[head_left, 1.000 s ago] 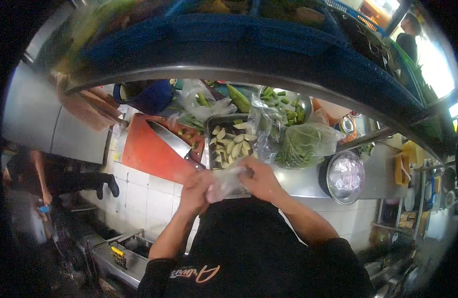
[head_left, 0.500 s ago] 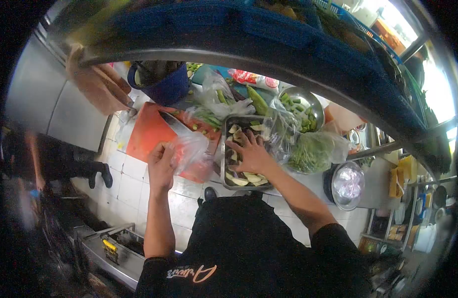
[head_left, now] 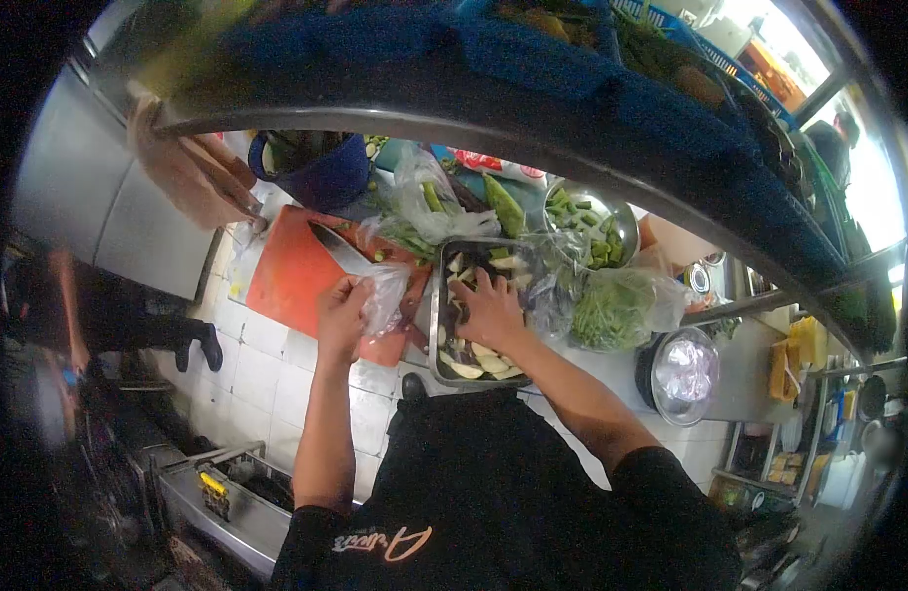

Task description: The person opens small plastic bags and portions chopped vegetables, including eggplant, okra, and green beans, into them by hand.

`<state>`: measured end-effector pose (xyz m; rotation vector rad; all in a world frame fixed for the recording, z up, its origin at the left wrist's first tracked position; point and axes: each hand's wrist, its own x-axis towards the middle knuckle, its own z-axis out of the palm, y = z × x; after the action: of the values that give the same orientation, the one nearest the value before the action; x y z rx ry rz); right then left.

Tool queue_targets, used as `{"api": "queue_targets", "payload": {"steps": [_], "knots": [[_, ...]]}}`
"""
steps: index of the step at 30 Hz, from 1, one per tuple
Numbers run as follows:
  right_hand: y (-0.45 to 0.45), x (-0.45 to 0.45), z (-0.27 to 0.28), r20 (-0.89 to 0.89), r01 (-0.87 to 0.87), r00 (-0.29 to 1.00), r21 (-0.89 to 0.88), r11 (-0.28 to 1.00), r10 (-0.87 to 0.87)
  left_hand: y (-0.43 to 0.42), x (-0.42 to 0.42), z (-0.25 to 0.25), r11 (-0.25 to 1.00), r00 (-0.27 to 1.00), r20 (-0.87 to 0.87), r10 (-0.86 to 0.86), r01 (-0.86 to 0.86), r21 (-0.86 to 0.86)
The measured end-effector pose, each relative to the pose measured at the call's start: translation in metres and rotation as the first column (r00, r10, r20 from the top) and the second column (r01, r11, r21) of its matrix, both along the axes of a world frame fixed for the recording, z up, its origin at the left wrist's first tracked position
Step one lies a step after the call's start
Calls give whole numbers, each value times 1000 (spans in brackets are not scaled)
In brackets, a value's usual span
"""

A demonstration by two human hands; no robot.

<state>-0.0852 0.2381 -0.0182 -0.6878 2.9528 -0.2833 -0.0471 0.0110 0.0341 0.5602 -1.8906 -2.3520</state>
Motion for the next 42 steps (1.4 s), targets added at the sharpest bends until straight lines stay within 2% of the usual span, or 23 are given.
{"api": "queue_targets", "payload": {"steps": [2,4,5,8,11,14,15,16,17,19,21,23,24,25,28,29,32,33,35,39,41,42], "knots": [[-2,3,7,-35,19,999,9,1000,-19,6,-5,-6,999,999,28,-27,28,-17],[-3,-1,6,64,13,998,-3,1000,-13,11,-13,-7,996,993,83,-89,90,-11],[-3,-5,7,106,10,994,-9,1000,-9,14,-18,-8,991,989,89,-116,122,-62],[0,-9,5,58,-46,997,-47,998,49,20,-30,-16,958,979,97,-179,195,-208],[1,-15,-7,43,-8,999,-35,999,9,26,-41,-15,903,970,60,-237,243,-354],[22,-28,5,82,-134,983,-289,948,164,33,-51,0,795,944,-46,-327,249,-553],[28,-30,24,304,78,950,-443,893,68,33,-56,-5,733,929,-96,-358,216,-645],[34,-28,53,521,308,853,-530,790,17,33,-62,-7,665,909,-141,-393,174,-727],[41,-28,69,711,534,703,-542,649,17,36,-67,-5,663,912,-87,-401,223,-715],[59,-34,54,718,620,645,-692,371,261,46,-77,0,656,908,26,-418,322,-682],[68,-30,55,623,695,588,-715,72,516,64,-80,12,758,876,76,-476,452,-470],[71,-28,30,609,756,509,-654,21,608,84,-77,36,768,822,160,-546,568,-297],[71,-28,22,593,784,471,-621,-1,653,93,-75,39,791,812,125,-570,583,-183],[76,-29,17,569,767,403,-638,75,717,101,-72,40,801,803,89,-589,595,-68],[86,-23,16,566,836,381,-549,-12,731,103,-77,13,745,750,64,-659,638,194],[86,-19,10,617,856,411,-514,-51,670,102,-74,1,682,697,40,-716,686,253],[89,-19,-7,705,903,347,-430,-16,618,117,-61,-1,581,590,227,-775,806,-111],[87,-17,-7,711,913,355,-403,-63,607,125,-56,-2,612,626,223,-747,779,-136],[82,-12,-6,725,926,368,-345,-156,582,129,-56,-20,690,686,196,-701,721,-56],[75,1,17,827,896,444,-420,-146,344,145,-43,-21,848,857,29,-514,503,167],[69,5,21,820,849,527,-517,-109,221,144,-39,-13,877,883,75,-463,444,181],[69,6,27,842,865,500,-498,-64,202,143,-38,-16,871,870,60,-489,483,88]]}}
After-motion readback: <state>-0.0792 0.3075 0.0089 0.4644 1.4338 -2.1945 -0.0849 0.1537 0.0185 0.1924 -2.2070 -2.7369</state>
